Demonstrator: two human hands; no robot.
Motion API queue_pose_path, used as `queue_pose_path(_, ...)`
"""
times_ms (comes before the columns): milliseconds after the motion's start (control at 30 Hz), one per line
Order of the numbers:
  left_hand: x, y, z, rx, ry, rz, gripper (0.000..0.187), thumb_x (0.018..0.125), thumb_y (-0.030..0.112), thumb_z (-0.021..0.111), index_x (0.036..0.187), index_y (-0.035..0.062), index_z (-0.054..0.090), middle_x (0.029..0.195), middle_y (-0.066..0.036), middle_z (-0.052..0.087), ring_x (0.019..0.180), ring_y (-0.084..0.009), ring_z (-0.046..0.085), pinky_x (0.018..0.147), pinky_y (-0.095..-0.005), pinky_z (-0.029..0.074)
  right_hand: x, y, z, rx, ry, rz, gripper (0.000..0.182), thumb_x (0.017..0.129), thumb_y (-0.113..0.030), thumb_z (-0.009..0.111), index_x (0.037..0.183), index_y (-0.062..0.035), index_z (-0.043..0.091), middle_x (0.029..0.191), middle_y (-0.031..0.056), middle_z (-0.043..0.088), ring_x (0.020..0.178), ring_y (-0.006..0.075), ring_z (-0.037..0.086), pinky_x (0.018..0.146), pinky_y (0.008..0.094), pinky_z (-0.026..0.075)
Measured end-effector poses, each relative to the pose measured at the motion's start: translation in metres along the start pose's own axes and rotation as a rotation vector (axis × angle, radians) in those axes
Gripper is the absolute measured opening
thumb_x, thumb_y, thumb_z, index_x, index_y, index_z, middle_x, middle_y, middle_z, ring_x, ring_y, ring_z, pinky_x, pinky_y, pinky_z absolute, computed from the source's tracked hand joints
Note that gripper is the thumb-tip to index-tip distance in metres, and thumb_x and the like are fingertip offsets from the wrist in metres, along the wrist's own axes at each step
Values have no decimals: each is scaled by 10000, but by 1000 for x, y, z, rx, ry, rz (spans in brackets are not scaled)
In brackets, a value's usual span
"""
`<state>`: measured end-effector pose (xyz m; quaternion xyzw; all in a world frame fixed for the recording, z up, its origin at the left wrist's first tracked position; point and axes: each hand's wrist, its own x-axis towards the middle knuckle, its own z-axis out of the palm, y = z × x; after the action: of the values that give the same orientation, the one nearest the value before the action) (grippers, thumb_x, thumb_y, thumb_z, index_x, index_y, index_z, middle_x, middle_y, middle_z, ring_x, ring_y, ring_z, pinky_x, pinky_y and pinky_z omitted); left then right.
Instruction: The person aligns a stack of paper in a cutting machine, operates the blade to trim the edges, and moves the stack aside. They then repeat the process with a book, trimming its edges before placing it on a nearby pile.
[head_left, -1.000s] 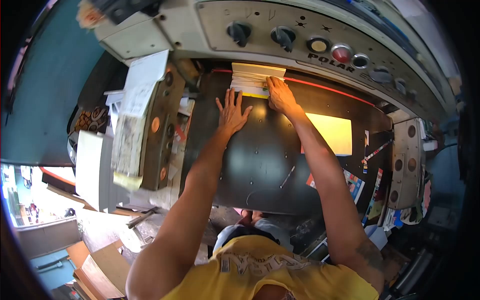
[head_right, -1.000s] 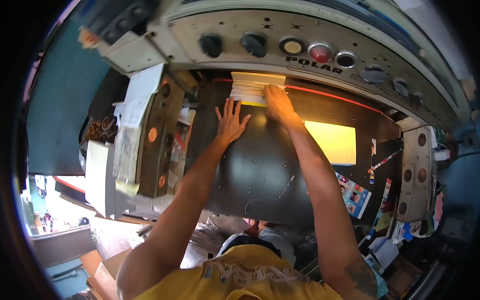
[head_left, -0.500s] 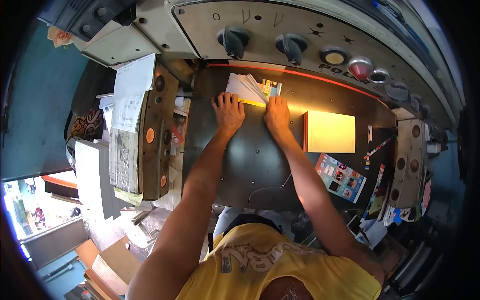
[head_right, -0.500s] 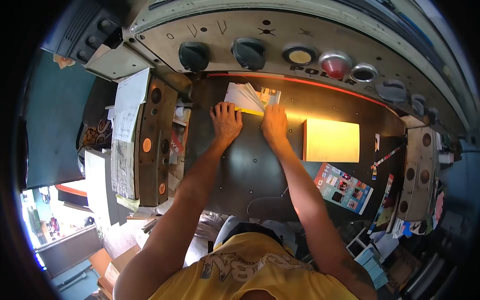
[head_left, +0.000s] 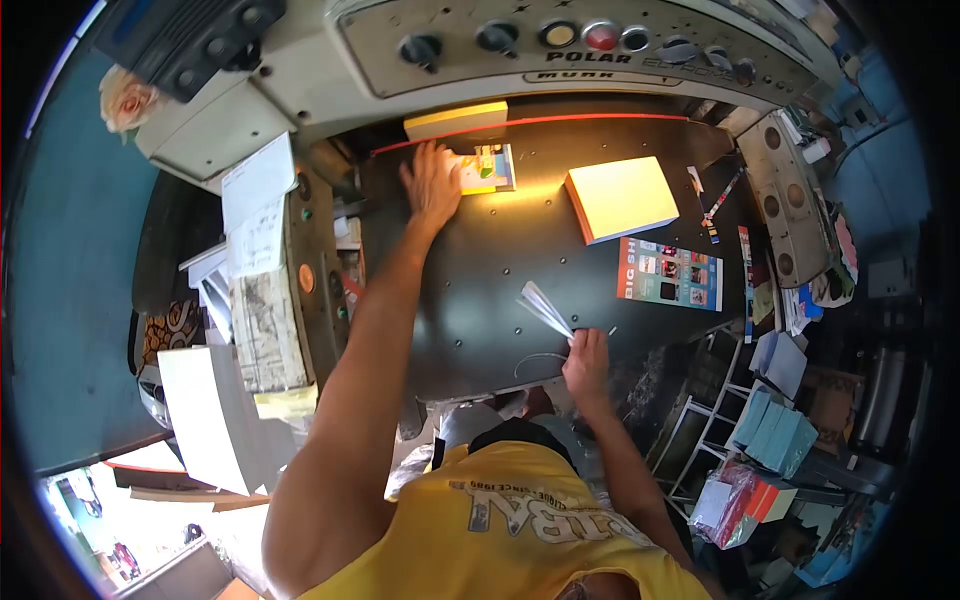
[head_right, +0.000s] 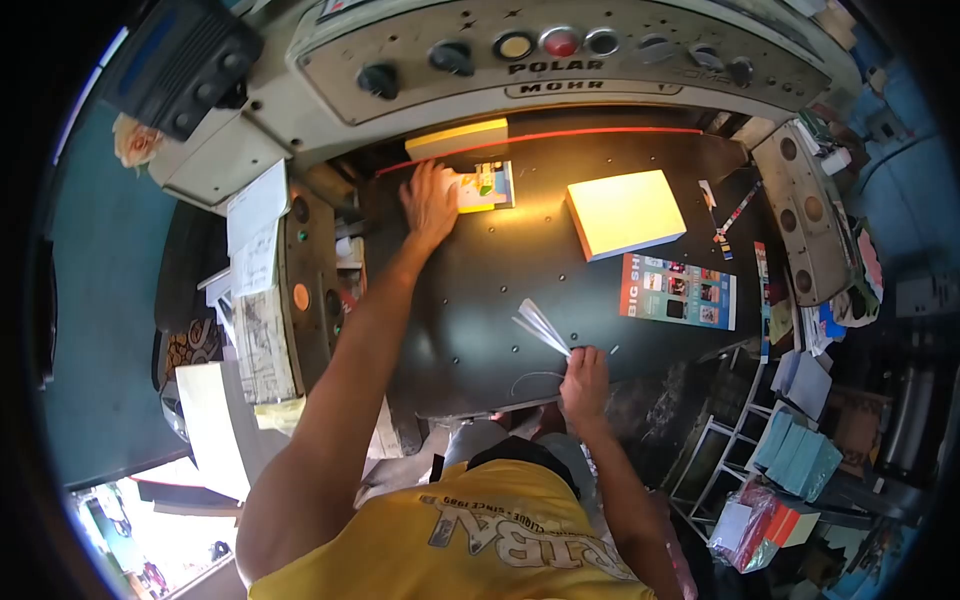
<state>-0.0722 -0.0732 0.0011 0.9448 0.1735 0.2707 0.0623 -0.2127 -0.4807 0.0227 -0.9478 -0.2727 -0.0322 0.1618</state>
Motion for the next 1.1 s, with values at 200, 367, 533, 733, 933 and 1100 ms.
queue_pose_path(200,53,-29,25,-101,-413,73,597,1023,478,458,1488,103,437,1557,-109,404,1455,-282,346,1186,-631,217,3,13,22,99,241,-95,218,863,-2,630,1061,5,538,995,200,557,906,408,544,801,506,458)
queue_pose_path(367,13,-26,46,-120,-212,11,583,1014,435,496,1466,68,458,1518,-109,443,1420,-277,379,1191,-605,236,4,14,19,124,201,-87,225,867,4,617,1068,17,517,1003,220,548,917,426,537,803,529,448)
queue_pose_path(533,-38,-8,4,-93,-158,-127,615,999,414,534,1442,-9,471,1455,-137,486,1405,-291,381,1192,-604,223,2,14,17,161,215,-92,236,865,22,617,1083,14,530,1006,212,558,919,428,549,807,522,453)
queue_pose_path(733,-97,17,-23,180,-147,-185,630,1003,431,535,1420,-38,482,1429,-186,500,1379,-327,422,1157,-621,280,4,18,25,186,280,-26,215,867,10,640,1058,-10,542,991,205,559,919,415,551,799,511,451)
queue_pose_path(933,-101,49,-53,79,-124,85,590,987,408,590,1455,64,484,1452,-175,493,1401,-349,416,1134,-664,269,29,44,49,1055,157,476,135,1021,-159,595,994,-36,549,840,83,639,719,207,620,637,373,476)
queue_pose_path(1100,-89,68,-81,-299,-235,356,558,910,352,713,1379,83,572,1341,-179,569,1321,-382,476,1138,-568,312,-1,35,-24,1518,175,694,127,1044,-164,549,1103,-52,556,850,28,614,712,110,580,601,259,468)
